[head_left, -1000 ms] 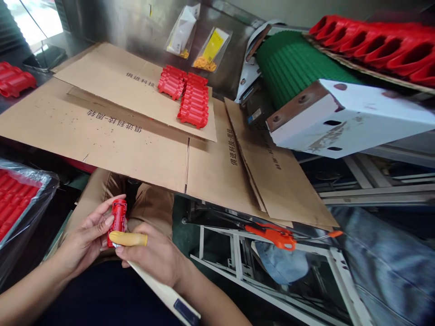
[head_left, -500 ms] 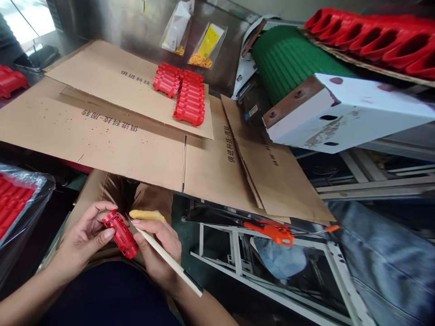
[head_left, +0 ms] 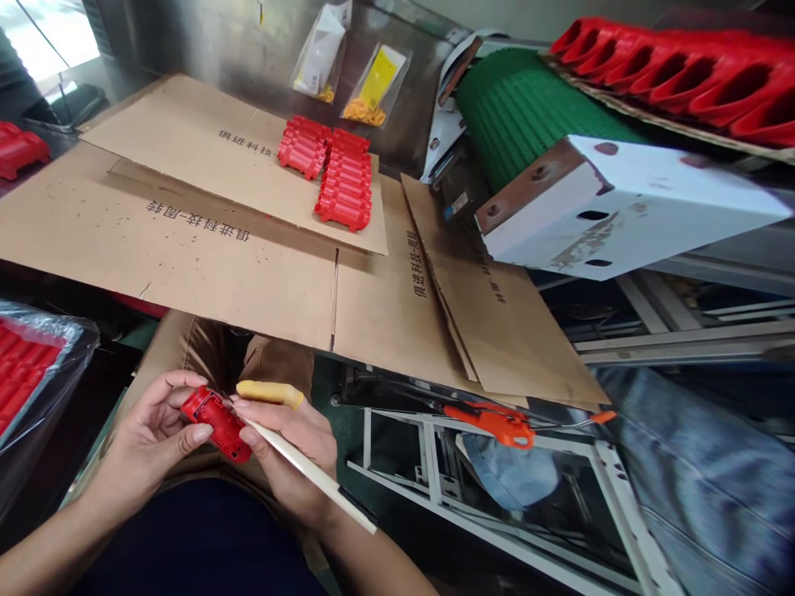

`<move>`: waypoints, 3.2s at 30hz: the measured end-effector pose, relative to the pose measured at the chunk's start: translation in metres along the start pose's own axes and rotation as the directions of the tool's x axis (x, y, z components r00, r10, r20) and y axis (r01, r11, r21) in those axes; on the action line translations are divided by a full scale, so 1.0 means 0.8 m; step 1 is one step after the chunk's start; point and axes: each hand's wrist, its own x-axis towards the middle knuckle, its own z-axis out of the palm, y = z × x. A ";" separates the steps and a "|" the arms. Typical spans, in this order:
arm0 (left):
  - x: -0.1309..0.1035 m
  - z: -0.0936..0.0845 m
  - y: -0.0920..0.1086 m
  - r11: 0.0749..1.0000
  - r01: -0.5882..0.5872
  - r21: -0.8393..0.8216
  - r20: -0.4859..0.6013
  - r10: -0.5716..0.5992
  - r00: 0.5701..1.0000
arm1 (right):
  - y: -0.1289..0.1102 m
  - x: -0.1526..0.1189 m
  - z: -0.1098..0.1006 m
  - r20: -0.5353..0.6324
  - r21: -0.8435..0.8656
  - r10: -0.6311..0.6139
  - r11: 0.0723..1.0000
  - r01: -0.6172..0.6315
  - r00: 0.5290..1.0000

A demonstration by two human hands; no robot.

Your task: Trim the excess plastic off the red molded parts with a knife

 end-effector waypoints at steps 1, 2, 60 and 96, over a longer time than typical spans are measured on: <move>-0.001 0.001 0.002 1.000 -0.001 0.010 -0.013 0.001 1.000 | -0.001 0.000 0.002 -0.004 0.011 -0.016 1.000 0.016 1.000; -0.001 0.002 0.003 1.000 -0.003 0.019 -0.028 0.004 1.000 | -0.001 0.000 0.005 -0.012 0.016 -0.033 0.999 0.033 0.999; -0.008 0.001 0.014 0.994 -0.018 0.109 -0.127 0.032 0.991 | -0.013 0.002 -0.002 -0.002 -0.026 0.222 0.975 -0.221 0.975; -0.009 0.000 0.005 0.992 -0.075 0.101 -0.116 0.087 0.989 | -0.005 -0.013 0.004 0.060 0.202 0.329 0.921 -0.334 0.942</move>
